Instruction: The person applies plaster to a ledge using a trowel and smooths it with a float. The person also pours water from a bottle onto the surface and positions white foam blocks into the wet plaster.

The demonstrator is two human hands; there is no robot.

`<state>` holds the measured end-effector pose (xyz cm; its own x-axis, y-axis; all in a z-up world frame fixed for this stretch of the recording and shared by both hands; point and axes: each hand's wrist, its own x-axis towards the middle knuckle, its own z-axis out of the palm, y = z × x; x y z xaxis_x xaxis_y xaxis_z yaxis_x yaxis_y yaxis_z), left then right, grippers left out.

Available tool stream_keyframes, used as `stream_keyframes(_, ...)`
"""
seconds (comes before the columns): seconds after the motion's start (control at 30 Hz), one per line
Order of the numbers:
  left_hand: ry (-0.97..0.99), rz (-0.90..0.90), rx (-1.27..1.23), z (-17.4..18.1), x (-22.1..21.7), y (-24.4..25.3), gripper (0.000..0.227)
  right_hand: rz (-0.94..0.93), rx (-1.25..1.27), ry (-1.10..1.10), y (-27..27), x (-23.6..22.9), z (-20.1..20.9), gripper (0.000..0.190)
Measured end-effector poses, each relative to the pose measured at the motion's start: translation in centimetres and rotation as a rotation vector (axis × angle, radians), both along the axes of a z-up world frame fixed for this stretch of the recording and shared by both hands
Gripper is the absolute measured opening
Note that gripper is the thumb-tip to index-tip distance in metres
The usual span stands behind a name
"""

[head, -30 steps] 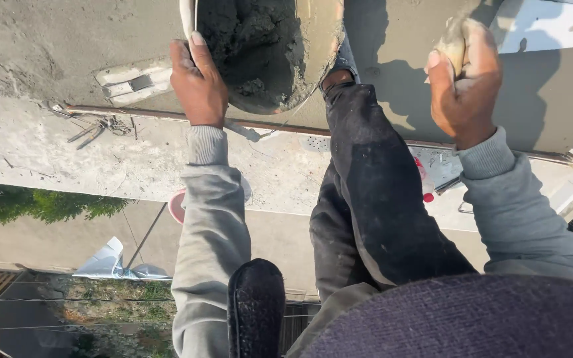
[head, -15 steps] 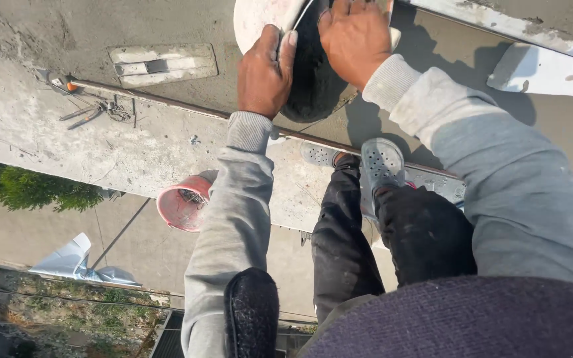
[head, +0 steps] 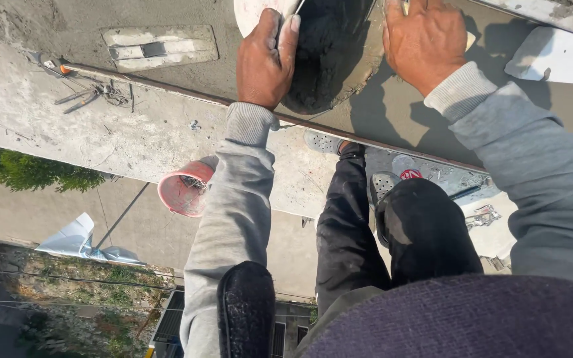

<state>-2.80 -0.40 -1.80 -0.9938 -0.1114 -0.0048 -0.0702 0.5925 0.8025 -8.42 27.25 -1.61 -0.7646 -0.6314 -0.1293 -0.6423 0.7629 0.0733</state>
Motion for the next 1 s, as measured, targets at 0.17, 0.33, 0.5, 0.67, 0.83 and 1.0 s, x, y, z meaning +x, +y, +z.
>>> stream_keyframes(0.17, -0.018, -0.015, 0.005, 0.1, 0.1, 1.5, 0.030, 0.091, 0.127, -0.103, -2.1, 1.0, -4.6, 0.027)
stream_keyframes(0.33, -0.010, 0.031, 0.010, 0.9, 0.7, 3.0, 0.031, 0.113, 0.084, -0.264, 1.1, 3.1, -0.5, 0.040)
stream_keyframes(0.5, -0.037, 0.023, 0.041, 0.3, 0.5, 1.4, 0.030, -0.007, -0.001, -0.111, 3.1, 1.6, -0.1, 0.036)
stream_keyframes(0.67, -0.012, -0.010, 0.043, 0.3, 0.9, 0.9, 0.031, -0.117, -0.067, -0.421, 0.4, -0.8, -7.4, 0.032)
stream_keyframes(0.83, -0.027, 0.017, 0.070, -0.3, 1.2, 0.8, 0.031, -0.116, -0.137, -0.639, -1.9, 0.1, -11.0, 0.038)
stream_keyframes(1.0, 0.041, -0.009, 0.046, -0.2, 0.7, 0.9, 0.030, -0.261, -0.302, -0.835, -2.3, 2.2, -9.1, 0.045)
